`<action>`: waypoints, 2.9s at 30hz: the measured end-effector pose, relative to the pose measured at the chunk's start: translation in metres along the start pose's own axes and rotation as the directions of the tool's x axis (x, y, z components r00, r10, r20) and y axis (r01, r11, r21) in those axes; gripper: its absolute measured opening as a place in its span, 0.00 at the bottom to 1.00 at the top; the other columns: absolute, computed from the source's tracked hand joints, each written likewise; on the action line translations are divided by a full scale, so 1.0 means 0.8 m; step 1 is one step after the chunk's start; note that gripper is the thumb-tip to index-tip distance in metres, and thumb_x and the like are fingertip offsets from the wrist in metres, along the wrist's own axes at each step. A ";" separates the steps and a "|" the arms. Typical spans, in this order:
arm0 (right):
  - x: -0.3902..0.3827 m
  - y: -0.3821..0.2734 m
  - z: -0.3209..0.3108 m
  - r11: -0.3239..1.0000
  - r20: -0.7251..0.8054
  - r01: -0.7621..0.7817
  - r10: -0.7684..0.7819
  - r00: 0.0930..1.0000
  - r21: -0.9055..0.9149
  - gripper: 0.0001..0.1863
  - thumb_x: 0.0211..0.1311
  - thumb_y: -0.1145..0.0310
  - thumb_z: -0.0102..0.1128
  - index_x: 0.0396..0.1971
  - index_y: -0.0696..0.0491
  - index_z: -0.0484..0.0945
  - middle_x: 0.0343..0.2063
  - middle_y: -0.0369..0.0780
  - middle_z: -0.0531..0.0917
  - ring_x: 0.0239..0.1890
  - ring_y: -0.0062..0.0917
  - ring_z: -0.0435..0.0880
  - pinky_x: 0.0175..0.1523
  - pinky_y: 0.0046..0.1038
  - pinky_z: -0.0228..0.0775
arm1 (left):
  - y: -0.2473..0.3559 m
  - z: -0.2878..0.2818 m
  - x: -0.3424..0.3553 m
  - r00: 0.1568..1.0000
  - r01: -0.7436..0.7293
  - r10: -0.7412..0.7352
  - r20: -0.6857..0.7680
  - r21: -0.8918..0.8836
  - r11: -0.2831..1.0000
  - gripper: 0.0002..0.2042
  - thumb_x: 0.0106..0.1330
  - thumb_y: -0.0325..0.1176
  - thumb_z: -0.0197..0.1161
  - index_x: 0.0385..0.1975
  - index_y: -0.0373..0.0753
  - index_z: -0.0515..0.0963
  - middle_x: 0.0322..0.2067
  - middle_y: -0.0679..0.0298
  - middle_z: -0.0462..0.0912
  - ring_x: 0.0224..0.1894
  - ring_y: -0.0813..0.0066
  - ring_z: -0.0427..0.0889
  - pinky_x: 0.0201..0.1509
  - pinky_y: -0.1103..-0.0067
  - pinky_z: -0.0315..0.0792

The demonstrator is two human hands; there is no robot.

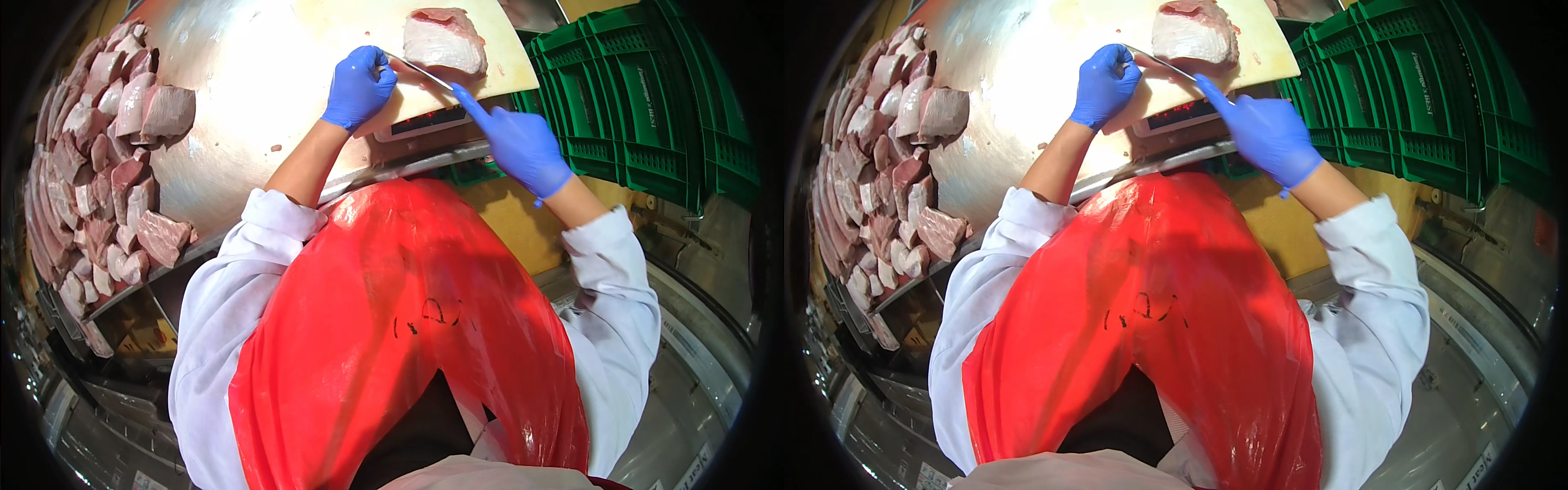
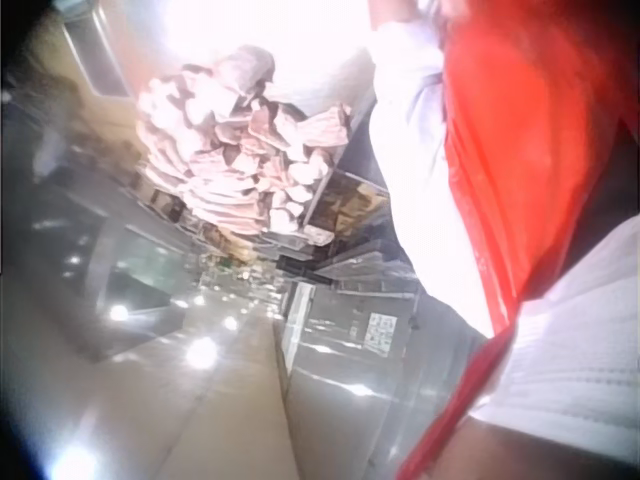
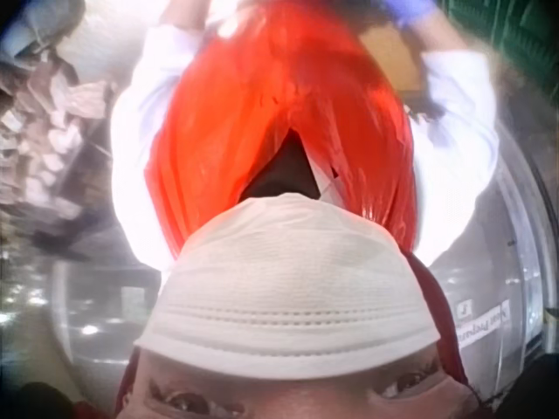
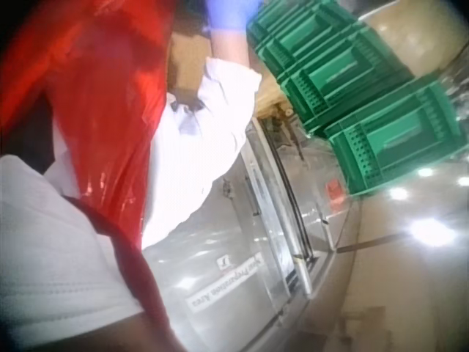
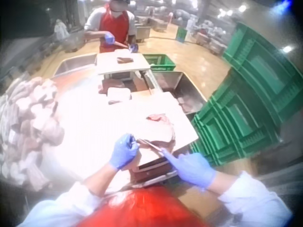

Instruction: The person uses a knife to trim and cut pieces of raw meat on a cutting board placed on a digital scale. The person repeatedly trims fat and separates portions, placing the cut pieces into a green crate.

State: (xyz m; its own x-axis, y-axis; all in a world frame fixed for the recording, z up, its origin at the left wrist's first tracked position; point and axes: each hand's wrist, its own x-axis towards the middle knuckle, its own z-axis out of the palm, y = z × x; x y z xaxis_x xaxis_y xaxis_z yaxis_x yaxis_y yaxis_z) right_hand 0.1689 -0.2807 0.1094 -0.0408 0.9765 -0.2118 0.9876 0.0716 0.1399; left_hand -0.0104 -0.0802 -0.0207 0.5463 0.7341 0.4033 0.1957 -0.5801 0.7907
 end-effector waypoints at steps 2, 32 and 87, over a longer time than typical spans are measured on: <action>-0.029 0.021 0.000 1.000 0.046 0.018 -0.017 0.999 -0.022 0.47 0.59 0.76 0.58 0.78 0.37 0.52 0.23 0.41 0.81 0.21 0.37 0.83 0.24 0.38 0.75 | 0.003 -0.005 -0.001 1.000 0.022 -0.021 -0.022 0.030 0.999 0.05 0.60 0.29 0.66 0.31 0.36 0.79 0.26 0.56 0.81 0.25 0.64 0.81 0.35 0.72 0.77; -0.267 0.057 0.242 0.267 0.072 -0.270 0.573 0.816 0.925 0.42 0.66 0.73 0.58 0.79 0.43 0.52 0.21 0.44 0.82 0.21 0.31 0.80 0.31 0.34 0.73 | 0.133 0.075 0.002 0.806 -0.546 0.404 0.432 0.279 0.790 0.15 0.59 0.30 0.69 0.46 0.38 0.80 0.43 0.54 0.81 0.46 0.50 0.79 0.50 0.62 0.74; -0.280 0.157 0.180 0.474 -0.023 -0.184 0.397 0.918 0.861 0.39 0.67 0.76 0.58 0.77 0.40 0.58 0.18 0.42 0.77 0.19 0.23 0.73 0.29 0.29 0.70 | 0.118 0.217 -0.001 0.927 -0.348 0.262 0.267 0.356 0.867 0.13 0.59 0.22 0.59 0.45 0.33 0.75 0.50 0.51 0.78 0.54 0.46 0.75 0.60 0.63 0.72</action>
State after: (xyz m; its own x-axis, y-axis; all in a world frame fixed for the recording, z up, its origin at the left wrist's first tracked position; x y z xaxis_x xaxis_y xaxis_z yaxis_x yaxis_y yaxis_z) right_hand 0.3242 -0.5198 0.0351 0.3512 0.9290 -0.1169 0.6061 -0.3207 -0.7278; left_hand 0.1493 -0.1966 -0.0265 0.7755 0.4341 0.4584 0.2693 -0.8842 0.3816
